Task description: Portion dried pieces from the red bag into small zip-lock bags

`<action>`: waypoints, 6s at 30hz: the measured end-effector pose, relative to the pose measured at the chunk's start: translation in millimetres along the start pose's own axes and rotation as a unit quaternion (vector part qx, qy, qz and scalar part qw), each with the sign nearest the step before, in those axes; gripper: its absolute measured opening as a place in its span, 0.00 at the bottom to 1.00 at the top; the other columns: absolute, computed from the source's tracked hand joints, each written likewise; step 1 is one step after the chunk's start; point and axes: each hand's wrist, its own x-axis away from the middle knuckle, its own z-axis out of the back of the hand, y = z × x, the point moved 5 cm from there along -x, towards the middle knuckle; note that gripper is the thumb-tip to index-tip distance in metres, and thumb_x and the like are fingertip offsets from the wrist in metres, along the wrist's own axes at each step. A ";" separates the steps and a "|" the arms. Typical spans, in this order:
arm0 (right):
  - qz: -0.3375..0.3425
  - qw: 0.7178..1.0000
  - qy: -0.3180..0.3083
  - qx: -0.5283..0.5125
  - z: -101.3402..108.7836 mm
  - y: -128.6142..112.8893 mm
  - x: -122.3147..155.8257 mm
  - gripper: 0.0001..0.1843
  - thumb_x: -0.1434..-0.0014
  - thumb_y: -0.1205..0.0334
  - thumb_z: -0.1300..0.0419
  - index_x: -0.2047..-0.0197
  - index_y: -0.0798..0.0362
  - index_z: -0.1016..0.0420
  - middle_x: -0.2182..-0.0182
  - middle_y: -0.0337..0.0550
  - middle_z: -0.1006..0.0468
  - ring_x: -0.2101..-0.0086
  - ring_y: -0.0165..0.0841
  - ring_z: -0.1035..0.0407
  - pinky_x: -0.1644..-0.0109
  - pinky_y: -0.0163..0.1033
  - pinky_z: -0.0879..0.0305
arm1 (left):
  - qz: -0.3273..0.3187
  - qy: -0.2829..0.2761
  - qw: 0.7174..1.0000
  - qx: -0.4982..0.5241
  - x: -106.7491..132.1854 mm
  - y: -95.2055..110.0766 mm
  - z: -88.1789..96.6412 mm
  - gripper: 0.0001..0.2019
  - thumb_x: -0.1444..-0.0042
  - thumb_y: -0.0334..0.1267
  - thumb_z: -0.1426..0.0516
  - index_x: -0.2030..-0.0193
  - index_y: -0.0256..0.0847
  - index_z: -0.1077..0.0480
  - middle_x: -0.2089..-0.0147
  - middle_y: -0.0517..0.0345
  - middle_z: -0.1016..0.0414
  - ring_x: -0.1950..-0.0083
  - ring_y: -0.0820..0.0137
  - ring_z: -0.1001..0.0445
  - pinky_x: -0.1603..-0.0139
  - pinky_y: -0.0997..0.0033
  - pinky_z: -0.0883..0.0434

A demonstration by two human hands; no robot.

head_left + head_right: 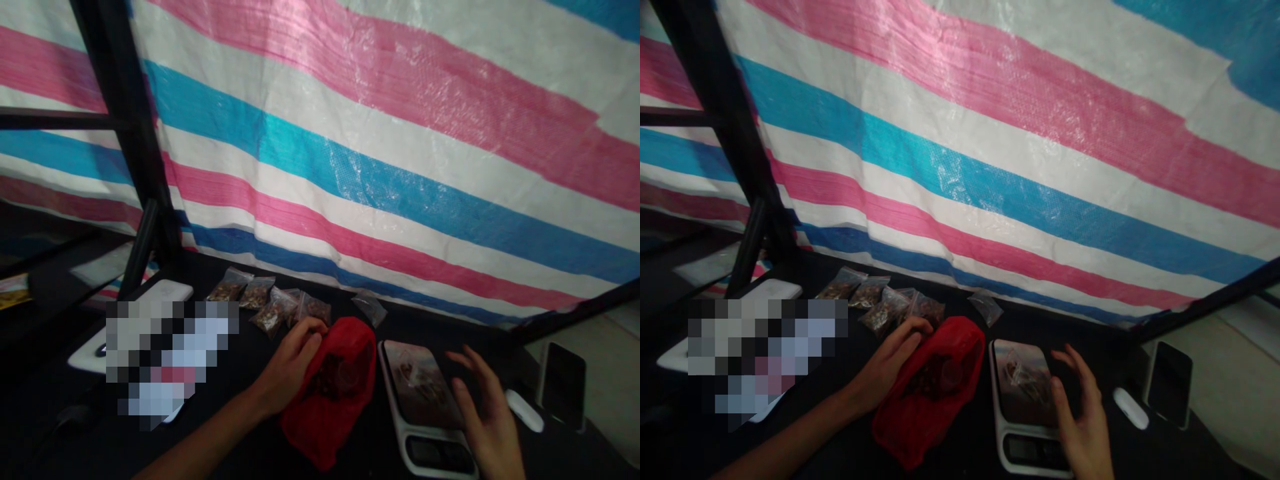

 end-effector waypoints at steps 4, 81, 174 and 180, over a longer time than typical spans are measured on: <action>0.047 0.996 -0.043 0.057 -4.3 6.7 2.2 0.29 0.36 0.40 0.44 0.37 0.45 0.32 0.44 0.50 0.22 0.41 0.55 0.32 0.37 0.65 0.40 | 0.011 -0.016 1.000 0.019 3.3 -3.8 -2.8 0.14 0.32 0.46 0.51 0.50 0.43 0.31 0.50 0.52 0.25 0.49 0.60 0.25 0.45 0.62 0.30; 0.153 0.987 -0.039 0.023 10.0 5.4 -16.4 0.25 0.43 0.60 0.46 0.42 0.46 0.27 0.43 0.49 0.25 0.41 0.54 0.33 0.38 0.60 0.41 | -0.051 0.080 0.994 -0.047 -1.6 -6.8 10.4 0.10 0.33 0.40 0.49 0.50 0.43 0.29 0.51 0.53 0.28 0.49 0.61 0.28 0.45 0.60 0.33; 0.069 0.962 -0.191 -0.183 -122.2 -147.5 13.6 0.06 0.34 0.61 0.42 0.65 0.47 0.28 0.68 0.37 0.24 0.64 0.36 0.31 0.58 0.40 0.38 | 0.029 0.015 0.999 0.010 2.6 -9.6 -9.6 0.13 0.35 0.50 0.43 0.60 0.42 0.24 0.64 0.59 0.20 0.63 0.68 0.22 0.62 0.75 0.27; 0.071 0.963 -0.177 -0.192 -122.0 -148.5 12.5 0.06 0.34 0.62 0.43 0.65 0.47 0.28 0.67 0.38 0.23 0.64 0.35 0.30 0.58 0.39 0.36 | 0.028 0.004 1.000 -0.010 5.3 -10.3 -10.8 0.13 0.35 0.48 0.42 0.58 0.43 0.22 0.60 0.57 0.19 0.60 0.67 0.21 0.60 0.73 0.26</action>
